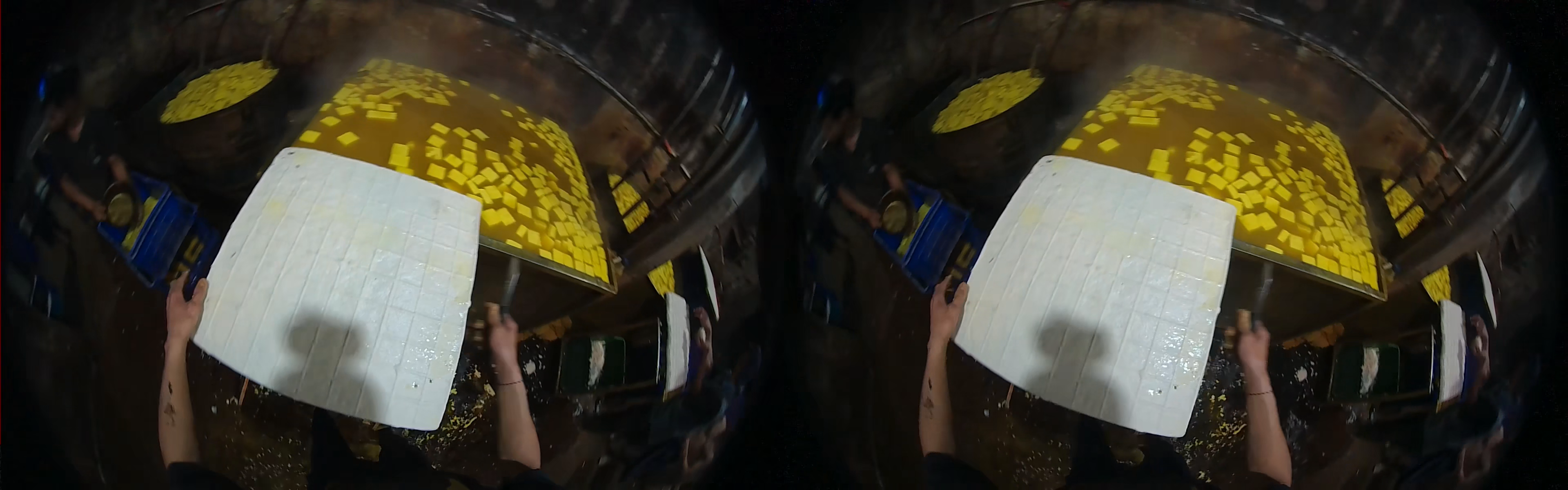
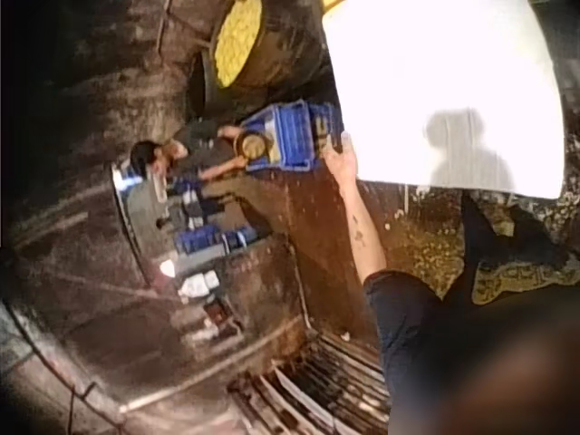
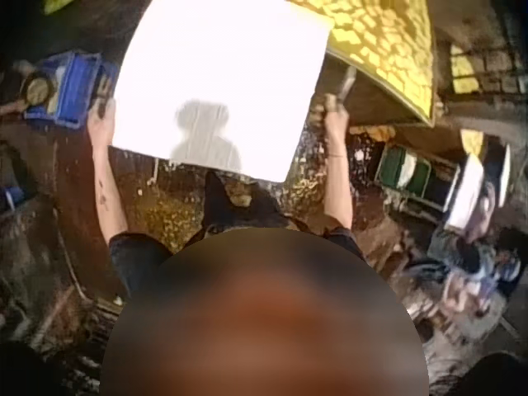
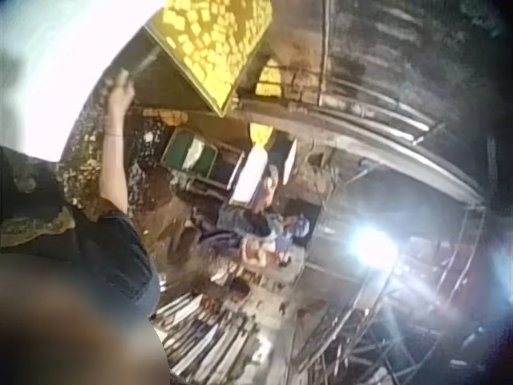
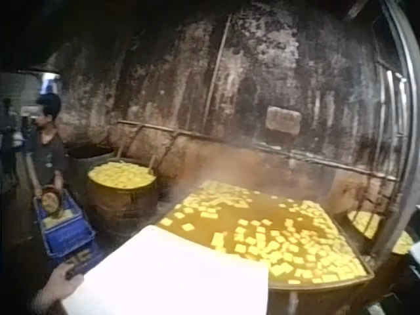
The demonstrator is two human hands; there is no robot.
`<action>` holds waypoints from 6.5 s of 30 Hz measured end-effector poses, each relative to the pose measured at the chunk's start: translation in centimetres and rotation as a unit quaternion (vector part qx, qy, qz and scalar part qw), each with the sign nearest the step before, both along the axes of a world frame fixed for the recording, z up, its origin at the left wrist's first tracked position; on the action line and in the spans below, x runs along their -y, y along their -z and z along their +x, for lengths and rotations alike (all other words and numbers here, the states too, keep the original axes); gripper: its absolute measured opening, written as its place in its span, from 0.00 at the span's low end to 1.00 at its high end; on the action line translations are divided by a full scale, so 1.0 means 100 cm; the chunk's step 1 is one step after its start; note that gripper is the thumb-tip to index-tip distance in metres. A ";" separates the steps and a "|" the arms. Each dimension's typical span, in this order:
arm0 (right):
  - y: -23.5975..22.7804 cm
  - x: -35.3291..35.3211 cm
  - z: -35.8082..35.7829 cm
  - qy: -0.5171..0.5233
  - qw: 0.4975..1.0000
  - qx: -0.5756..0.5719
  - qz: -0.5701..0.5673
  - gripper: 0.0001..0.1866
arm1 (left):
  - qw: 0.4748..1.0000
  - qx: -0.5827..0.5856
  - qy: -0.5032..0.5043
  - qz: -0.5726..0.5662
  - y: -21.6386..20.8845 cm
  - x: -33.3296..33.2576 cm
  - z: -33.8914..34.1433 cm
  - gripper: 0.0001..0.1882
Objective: The person cuts large white tofu slabs with a knife using a wooden grid as a guide, places the slabs into a vat of yellow liquid, and then sorts the resulting yellow tofu blocks from a barrel into a blue crate by hand.
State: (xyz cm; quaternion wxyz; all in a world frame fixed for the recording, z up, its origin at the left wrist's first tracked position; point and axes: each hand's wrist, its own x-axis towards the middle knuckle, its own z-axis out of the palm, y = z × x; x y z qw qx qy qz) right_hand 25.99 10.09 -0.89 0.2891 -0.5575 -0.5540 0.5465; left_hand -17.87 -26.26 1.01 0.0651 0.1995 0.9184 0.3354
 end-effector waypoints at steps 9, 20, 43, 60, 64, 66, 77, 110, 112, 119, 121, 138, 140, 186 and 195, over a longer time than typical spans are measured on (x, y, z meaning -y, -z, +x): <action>-0.101 0.145 -0.119 -0.519 0.843 -0.003 0.139 0.15 | 0.838 0.220 -0.165 0.471 0.059 0.079 0.100 0.29; -0.010 0.340 -0.235 -0.592 0.666 0.110 0.439 0.10 | 0.726 0.231 -0.175 0.624 0.088 0.066 0.122 0.26; 0.001 0.287 -0.071 -0.529 0.645 0.196 0.515 0.07 | 0.800 -0.025 -0.224 0.556 0.101 0.000 0.239 0.09; 0.015 0.161 0.138 -0.539 0.675 0.139 0.483 0.10 | 0.727 0.207 -0.255 0.603 0.103 -0.126 0.478 0.12; 0.028 0.199 0.139 -0.569 0.741 0.175 0.310 0.08 | 0.522 0.423 -0.403 0.622 0.144 -0.129 0.488 0.23; 0.029 0.221 0.144 -0.538 0.785 0.173 0.255 0.09 | 0.457 0.534 -0.421 0.573 0.176 -0.114 0.484 0.21; -0.036 0.241 0.095 -0.273 0.944 -0.024 0.182 0.12 | 0.917 0.183 -0.249 0.252 0.162 0.022 0.286 0.33; -0.001 -0.114 -0.112 0.038 0.965 0.105 0.236 0.20 | 0.824 -0.221 0.510 0.106 -0.010 -0.444 0.204 0.19; -0.005 -0.118 -0.113 0.001 0.964 0.114 0.239 0.23 | 0.810 -0.224 0.531 0.108 -0.014 -0.483 0.201 0.19; -0.008 -0.116 -0.111 -0.015 0.948 0.152 0.278 0.21 | 0.710 -0.217 0.662 -0.102 -0.032 -0.560 0.195 0.17; -0.016 -0.104 -0.098 -0.042 0.952 0.156 0.261 0.20 | 0.656 -0.216 0.679 -0.252 -0.042 -0.565 0.204 0.23; -0.010 0.087 0.022 -0.048 0.977 0.083 0.189 0.25 | 0.394 -0.180 0.812 -0.392 -0.030 -0.485 0.295 0.17; -0.009 0.104 0.032 -0.056 0.981 0.078 0.170 0.25 | 0.385 -0.182 0.815 -0.393 -0.028 -0.473 0.302 0.18; -0.131 0.422 -0.105 0.173 0.963 0.049 0.200 0.20 | 0.828 0.551 -0.105 -0.005 0.279 0.161 -0.098 0.39; -0.086 0.249 -0.329 0.063 0.992 0.029 0.107 0.16 | 0.813 0.517 0.153 0.219 0.122 -0.014 -0.219 0.30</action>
